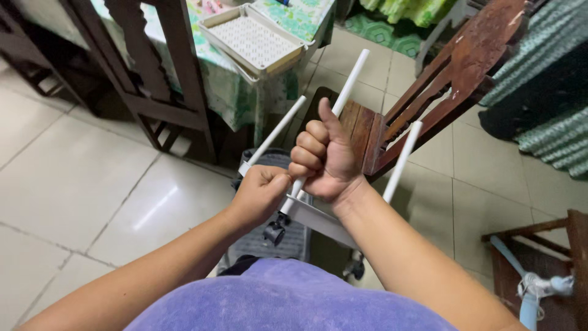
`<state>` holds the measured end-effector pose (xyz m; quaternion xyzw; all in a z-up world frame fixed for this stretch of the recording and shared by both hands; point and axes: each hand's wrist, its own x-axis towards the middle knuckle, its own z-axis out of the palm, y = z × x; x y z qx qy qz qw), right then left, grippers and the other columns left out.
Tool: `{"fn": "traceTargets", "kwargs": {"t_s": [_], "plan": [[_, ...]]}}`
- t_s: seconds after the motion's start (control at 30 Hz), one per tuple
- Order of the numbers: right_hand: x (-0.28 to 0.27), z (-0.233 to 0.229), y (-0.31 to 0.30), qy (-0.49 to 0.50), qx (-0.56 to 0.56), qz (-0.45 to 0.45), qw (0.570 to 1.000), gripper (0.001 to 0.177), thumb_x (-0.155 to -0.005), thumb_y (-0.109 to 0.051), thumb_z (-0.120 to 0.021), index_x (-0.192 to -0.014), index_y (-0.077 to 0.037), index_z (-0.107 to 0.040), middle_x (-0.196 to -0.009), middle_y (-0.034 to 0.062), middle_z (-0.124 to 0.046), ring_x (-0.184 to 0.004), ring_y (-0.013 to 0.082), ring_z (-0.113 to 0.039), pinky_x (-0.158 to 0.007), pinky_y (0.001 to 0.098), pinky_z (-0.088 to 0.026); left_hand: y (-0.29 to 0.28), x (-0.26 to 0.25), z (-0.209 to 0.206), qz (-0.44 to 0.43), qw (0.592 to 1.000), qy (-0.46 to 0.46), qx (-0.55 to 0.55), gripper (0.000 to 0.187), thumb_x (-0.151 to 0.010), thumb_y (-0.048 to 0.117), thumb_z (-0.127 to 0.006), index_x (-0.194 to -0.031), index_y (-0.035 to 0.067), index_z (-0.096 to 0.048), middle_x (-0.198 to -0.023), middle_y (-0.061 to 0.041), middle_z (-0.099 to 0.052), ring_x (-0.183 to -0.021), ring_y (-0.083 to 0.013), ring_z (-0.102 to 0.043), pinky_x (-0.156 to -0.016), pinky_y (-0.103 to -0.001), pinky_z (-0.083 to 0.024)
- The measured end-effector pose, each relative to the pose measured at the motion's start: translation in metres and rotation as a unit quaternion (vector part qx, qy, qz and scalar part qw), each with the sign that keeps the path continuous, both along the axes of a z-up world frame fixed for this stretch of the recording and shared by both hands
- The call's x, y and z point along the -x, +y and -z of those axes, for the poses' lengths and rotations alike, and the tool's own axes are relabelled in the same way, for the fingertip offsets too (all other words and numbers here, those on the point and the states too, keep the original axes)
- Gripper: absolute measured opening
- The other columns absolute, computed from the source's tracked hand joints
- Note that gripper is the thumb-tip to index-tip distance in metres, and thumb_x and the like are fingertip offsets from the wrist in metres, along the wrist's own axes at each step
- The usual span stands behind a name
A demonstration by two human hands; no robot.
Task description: The person assembles a white plastic rolling cart by inserting vertical poles into the base, attaching perforated trays, and securing caster wheels. The person handles the base, poles, trays, and wheels directly by hand.
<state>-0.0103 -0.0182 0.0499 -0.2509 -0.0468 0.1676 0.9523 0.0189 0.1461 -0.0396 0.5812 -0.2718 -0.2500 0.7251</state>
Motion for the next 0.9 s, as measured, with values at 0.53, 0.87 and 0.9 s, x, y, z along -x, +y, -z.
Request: {"fn": "traceTargets", "kwargs": {"t_s": [0.53,0.87,0.9], "plan": [[-0.010,-0.005,0.121,0.323,0.113,0.441,0.830,0.029,-0.090,-0.034,-0.068,-0.071,-0.019,-0.050,-0.059,-0.0022,-0.044,-0.055,0.0146,-0.045,-0.058,0.0332,-0.039,0.087,-0.051,0.000,0.121,0.990,-0.025,-0.070,0.037,-0.091,0.014,-0.051,-0.054,0.006,-0.047,-0.050,0.003,-0.044,-0.047,-0.0061,-0.036,-0.042,-0.030,-0.029],[0.010,-0.008,0.105,0.217,0.115,0.387,0.889,0.066,-0.090,-0.050,-0.071,-0.055,-0.025,-0.021,-0.050,-0.0071,-0.019,-0.042,0.0097,-0.022,-0.044,0.0282,-0.020,0.068,-0.044,0.000,0.174,0.983,-0.029,-0.047,0.035,-0.091,0.013,-0.053,-0.056,0.006,-0.051,-0.053,0.003,-0.048,-0.048,-0.0055,-0.039,-0.043,-0.029,-0.031],[0.010,-0.009,0.101,0.191,0.114,0.367,0.903,0.066,-0.090,-0.052,-0.071,-0.056,-0.025,-0.021,-0.050,-0.0074,-0.018,-0.043,0.0095,-0.021,-0.044,0.0283,-0.020,0.066,-0.046,-0.002,0.178,0.982,-0.021,-0.051,0.035,-0.091,0.013,-0.053,-0.057,0.006,-0.052,-0.053,0.004,-0.049,-0.049,-0.0054,-0.040,-0.044,-0.029,-0.031]]}}
